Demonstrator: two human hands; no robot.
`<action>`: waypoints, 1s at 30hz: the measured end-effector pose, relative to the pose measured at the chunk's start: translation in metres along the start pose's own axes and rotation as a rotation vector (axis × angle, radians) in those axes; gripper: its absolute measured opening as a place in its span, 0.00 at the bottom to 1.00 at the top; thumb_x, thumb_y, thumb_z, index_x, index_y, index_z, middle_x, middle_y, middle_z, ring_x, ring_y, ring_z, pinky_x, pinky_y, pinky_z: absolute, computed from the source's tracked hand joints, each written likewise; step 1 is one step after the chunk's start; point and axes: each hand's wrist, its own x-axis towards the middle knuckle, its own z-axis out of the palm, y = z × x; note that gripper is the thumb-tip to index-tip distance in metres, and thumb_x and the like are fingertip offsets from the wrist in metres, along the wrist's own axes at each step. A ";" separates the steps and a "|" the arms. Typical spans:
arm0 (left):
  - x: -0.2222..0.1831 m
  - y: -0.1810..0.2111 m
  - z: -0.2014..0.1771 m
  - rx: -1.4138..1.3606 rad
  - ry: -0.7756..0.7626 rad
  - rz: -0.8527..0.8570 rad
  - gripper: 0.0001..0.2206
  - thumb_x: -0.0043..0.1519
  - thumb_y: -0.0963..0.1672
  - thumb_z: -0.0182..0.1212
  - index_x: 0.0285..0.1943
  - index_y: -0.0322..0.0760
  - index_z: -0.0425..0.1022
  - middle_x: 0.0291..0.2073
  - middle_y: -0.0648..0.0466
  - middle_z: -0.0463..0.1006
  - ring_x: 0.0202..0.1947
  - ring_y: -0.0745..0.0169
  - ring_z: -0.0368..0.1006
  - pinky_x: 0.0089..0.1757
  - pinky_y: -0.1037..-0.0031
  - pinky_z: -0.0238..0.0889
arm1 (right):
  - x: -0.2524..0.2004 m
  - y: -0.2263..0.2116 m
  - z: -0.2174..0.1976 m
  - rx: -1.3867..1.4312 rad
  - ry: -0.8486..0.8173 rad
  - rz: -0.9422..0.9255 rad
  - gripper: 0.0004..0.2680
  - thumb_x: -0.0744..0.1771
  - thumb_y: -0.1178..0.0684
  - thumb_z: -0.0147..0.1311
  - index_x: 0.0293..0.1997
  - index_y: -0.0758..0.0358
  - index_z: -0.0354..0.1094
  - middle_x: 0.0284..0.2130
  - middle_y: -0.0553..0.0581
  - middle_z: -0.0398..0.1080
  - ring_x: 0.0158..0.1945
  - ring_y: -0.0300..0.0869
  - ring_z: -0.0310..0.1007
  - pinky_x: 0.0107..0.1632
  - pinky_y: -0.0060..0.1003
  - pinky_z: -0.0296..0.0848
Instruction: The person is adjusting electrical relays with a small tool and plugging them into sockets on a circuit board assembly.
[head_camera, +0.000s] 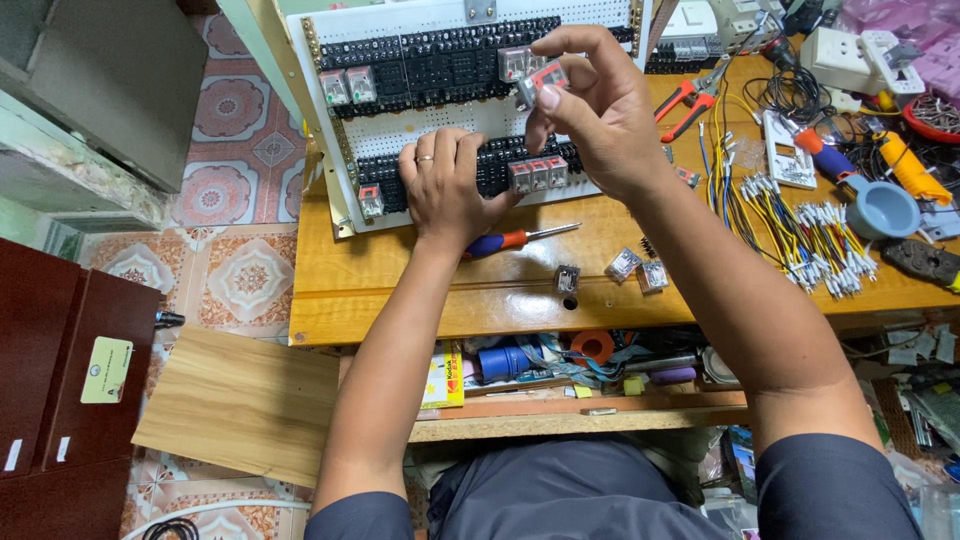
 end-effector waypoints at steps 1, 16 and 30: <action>0.000 0.000 0.000 -0.001 -0.001 0.000 0.32 0.56 0.67 0.52 0.44 0.40 0.75 0.37 0.51 0.74 0.38 0.50 0.68 0.46 0.59 0.54 | 0.001 0.000 0.000 0.000 0.001 0.001 0.12 0.72 0.53 0.55 0.60 0.58 0.58 0.37 0.59 0.68 0.31 0.42 0.73 0.37 0.33 0.78; 0.002 0.002 -0.001 -0.003 0.035 -0.014 0.26 0.57 0.62 0.57 0.41 0.42 0.73 0.35 0.53 0.73 0.36 0.53 0.67 0.46 0.61 0.54 | 0.007 -0.002 -0.007 -0.204 -0.024 -0.070 0.09 0.73 0.55 0.56 0.58 0.60 0.59 0.47 0.63 0.60 0.38 0.46 0.79 0.37 0.29 0.80; -0.001 -0.001 0.000 0.021 -0.052 -0.033 0.24 0.47 0.56 0.70 0.45 0.44 0.70 0.39 0.54 0.71 0.40 0.52 0.68 0.48 0.60 0.55 | 0.042 0.026 -0.015 -1.237 -0.068 -0.552 0.15 0.67 0.59 0.72 0.55 0.66 0.68 0.47 0.68 0.70 0.43 0.57 0.71 0.38 0.48 0.68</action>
